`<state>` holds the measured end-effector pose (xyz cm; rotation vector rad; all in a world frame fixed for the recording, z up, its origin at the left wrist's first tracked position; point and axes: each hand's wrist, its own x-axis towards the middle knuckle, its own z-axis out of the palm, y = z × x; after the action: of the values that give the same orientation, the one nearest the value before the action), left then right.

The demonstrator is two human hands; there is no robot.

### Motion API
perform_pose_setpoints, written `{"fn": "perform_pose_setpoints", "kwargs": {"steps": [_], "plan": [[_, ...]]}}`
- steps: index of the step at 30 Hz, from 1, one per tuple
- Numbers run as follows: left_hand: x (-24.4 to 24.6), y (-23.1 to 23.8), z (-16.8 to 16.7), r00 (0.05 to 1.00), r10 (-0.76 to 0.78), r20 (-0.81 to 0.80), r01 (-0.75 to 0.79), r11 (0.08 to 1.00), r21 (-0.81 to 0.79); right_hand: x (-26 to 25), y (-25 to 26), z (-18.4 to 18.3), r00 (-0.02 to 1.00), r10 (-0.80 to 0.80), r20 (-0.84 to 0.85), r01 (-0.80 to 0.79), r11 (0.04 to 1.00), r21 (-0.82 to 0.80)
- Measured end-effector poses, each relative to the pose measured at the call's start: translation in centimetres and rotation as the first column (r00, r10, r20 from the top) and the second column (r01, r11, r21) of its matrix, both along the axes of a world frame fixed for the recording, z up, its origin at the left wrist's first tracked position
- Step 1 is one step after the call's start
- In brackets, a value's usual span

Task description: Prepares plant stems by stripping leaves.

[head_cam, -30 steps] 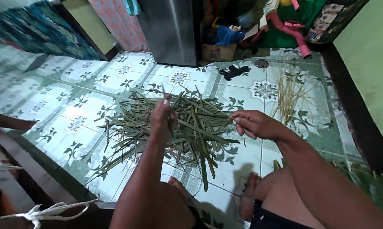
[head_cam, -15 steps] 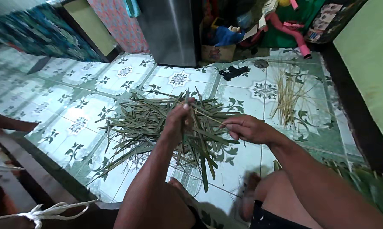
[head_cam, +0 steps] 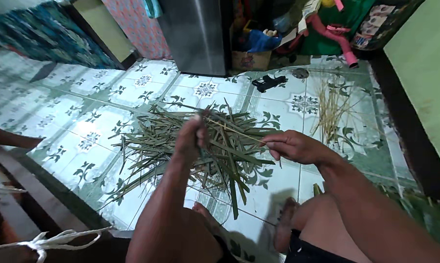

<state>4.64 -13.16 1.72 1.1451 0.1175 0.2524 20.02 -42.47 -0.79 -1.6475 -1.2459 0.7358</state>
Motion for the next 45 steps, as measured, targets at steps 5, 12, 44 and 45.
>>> {"fn": "perform_pose_setpoints", "kwargs": {"steps": [5, 12, 44, 45], "plan": [[-0.6, 2.3, 0.0, 0.987, 0.161, -0.010, -0.161, 0.987, 0.005, 0.4, -0.2, 0.3, 0.993, -0.072, -0.093, 0.064, 0.994, -0.086], [0.5, -6.6, -1.7, 0.942, -0.180, -0.283, 0.253, 0.935, 0.248, -1.7, 2.1, 0.2, 0.986, -0.073, -0.148, 0.070, 0.997, -0.026], [0.4, -6.9, -2.0, 0.943, -0.302, -0.141, 0.314, 0.946, 0.077, -1.1, 1.3, -0.3, 0.867, 0.116, -0.484, -0.103, 0.993, 0.052], [0.3, -7.0, -1.9, 0.940, -0.309, -0.147, 0.322, 0.944, 0.076, -1.1, 1.2, -0.3, 0.869, 0.123, -0.479, -0.107, 0.992, 0.059]]}}
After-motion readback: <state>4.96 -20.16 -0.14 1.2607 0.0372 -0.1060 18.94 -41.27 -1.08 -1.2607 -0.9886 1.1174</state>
